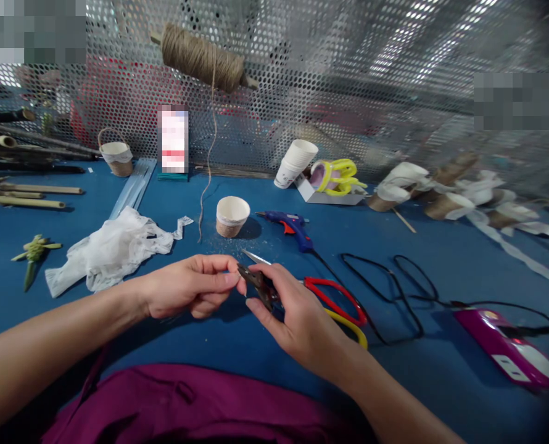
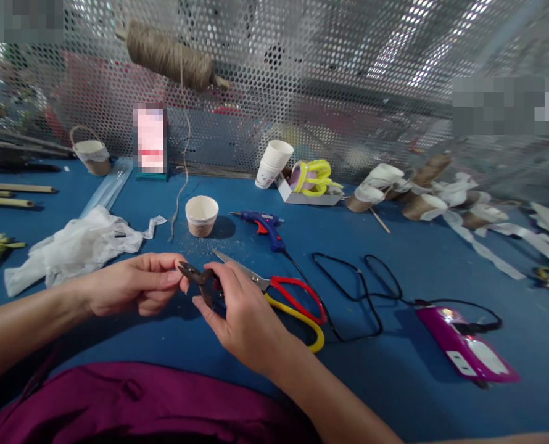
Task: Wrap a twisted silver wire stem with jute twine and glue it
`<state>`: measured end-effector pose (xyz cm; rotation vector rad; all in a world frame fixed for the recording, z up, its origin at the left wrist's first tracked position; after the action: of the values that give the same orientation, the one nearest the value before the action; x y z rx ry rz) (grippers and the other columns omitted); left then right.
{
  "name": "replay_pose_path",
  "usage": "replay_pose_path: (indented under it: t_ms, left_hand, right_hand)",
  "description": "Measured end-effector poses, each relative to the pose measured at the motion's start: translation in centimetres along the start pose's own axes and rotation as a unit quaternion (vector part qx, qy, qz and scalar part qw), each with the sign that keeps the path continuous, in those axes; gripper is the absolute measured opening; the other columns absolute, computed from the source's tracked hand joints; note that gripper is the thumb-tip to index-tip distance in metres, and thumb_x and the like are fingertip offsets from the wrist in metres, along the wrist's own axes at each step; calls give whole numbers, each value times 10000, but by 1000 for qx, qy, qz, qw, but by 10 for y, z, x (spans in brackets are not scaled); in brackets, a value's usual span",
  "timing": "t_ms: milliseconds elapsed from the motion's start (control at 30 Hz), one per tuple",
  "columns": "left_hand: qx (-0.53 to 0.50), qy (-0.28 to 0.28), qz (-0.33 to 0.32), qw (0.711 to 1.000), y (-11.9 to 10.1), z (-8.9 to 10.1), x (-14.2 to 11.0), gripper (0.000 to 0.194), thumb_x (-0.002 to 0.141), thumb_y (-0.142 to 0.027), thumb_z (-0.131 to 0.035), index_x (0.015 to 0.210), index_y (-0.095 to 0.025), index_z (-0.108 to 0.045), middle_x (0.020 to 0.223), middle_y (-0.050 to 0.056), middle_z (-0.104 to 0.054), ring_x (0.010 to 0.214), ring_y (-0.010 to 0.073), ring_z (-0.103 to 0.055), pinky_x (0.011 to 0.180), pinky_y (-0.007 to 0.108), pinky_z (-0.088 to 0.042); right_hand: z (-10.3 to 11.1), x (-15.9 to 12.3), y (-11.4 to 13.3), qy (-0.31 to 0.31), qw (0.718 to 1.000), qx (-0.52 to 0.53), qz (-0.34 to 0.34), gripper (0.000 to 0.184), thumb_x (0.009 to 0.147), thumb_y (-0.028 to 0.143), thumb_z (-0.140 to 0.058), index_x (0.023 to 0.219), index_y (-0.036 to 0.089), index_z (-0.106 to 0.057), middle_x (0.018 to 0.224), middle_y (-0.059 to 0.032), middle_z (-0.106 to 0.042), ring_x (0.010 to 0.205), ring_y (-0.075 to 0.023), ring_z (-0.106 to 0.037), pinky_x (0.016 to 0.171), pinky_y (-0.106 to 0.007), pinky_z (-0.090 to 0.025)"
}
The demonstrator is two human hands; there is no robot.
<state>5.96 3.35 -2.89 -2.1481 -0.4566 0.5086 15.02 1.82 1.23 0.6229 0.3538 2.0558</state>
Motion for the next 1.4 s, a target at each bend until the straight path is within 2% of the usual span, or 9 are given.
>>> replay_pose_path:
  t_ms: [200, 700, 900, 1167, 1400]
  left_hand:
    - [-27, 36, 17, 999, 2, -4, 0, 120, 847, -257, -484, 787, -155, -504, 430, -108, -218, 348, 38, -134, 347, 174, -120]
    - [-52, 72, 14, 996, 1, -8, -3, 119, 863, -243, -448, 813, -157, -513, 451, -104, -218, 346, 37, -117, 339, 166, -125]
    - [-54, 73, 22, 996, 2, -8, -2, 118, 866, -236, -441, 808, -159, -510, 453, -102, -223, 347, 34, -117, 340, 161, -128]
    - [-43, 64, 27, 997, 4, -6, -2, 123, 857, -254, -467, 799, -156, -515, 442, -104, -217, 342, 34, -119, 338, 155, -134]
    - [-16, 63, 24, 998, 3, -4, -2, 127, 864, -255, -443, 800, -160, -500, 438, -107, -216, 345, 38, -128, 342, 168, -135]
  right_hand:
    - [0, 0, 3, 1, 1000, -13, 13, 275, 835, 247, -496, 1087, 155, -434, 948, -107, -564, 887, -221, -574, 759, -380, -493]
    - [-2, -2, 1, 4, 1000, 2, 22, 271, 845, 232, -485, 1094, 142, -429, 960, -103, -547, 894, -203, -558, 744, -341, -488]
    - [-4, -2, 1, 8, 1000, 11, 16, 243, 847, 221, -478, 1077, 149, -446, 945, -96, -563, 871, -197, -563, 731, -327, -483]
    - [-1, -1, 4, 13, 1000, 14, 17, 162, 836, 190, -483, 990, 140, -481, 831, -63, -558, 739, -159, -546, 680, -293, -473]
    - [-2, -1, 2, 36, 999, 24, -5, 129, 830, 197, -487, 946, 146, -513, 799, -55, -576, 695, -157, -550, 639, -292, -476]
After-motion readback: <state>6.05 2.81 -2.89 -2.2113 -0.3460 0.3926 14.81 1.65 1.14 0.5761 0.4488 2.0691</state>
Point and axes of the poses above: each hand's wrist, its own x-axis towards the middle knuckle, its own z-axis out of the back of the hand, y = z × x, the point moved 8 cm from there along x, towards the middle knuckle
